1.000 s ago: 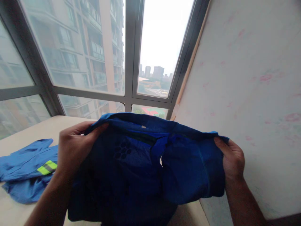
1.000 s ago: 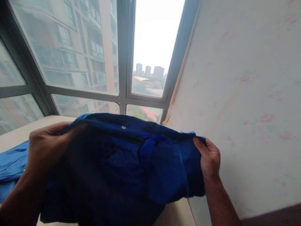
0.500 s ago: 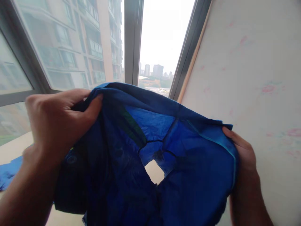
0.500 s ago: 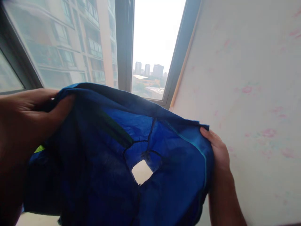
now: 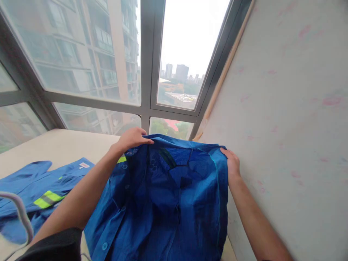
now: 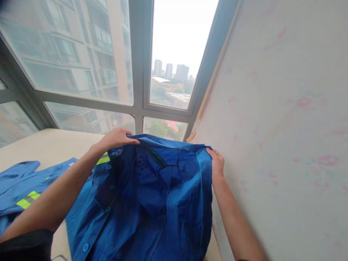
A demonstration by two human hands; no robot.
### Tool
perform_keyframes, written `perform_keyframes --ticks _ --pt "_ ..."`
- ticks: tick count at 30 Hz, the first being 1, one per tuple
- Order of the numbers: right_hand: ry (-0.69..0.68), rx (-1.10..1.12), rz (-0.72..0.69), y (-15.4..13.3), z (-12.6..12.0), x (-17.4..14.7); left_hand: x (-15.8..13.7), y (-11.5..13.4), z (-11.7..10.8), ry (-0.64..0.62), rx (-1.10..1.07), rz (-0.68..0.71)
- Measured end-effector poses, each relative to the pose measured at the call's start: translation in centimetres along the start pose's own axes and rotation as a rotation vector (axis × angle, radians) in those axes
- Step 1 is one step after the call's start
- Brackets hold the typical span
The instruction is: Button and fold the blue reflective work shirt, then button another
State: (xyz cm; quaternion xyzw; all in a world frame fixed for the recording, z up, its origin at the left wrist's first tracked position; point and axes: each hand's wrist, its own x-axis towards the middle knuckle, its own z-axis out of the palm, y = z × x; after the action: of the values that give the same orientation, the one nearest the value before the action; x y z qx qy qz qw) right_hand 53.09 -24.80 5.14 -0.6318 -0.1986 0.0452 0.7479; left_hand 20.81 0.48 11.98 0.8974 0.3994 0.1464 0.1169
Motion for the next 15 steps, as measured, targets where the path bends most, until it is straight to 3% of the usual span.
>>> perform_keyframes --ticks 3,5,11,15 --pt "0.102 -0.034 0.023 0.0 -1.1 0.4 -0.3 -1.4 0.9 -0.265 -0.042 0.096" --pt "0.151 -0.062 0.009 -0.1 -1.5 0.5 -0.3 -2.1 1.2 -0.323 0.009 0.1" --pt "0.22 -0.049 -0.023 -0.1 -1.2 0.9 0.1 -3.5 0.9 -0.068 0.289 -0.117" --pt "0.311 -0.014 -0.056 0.5 -1.1 2.2 -0.5 -4.3 0.1 -0.005 0.177 -0.116"
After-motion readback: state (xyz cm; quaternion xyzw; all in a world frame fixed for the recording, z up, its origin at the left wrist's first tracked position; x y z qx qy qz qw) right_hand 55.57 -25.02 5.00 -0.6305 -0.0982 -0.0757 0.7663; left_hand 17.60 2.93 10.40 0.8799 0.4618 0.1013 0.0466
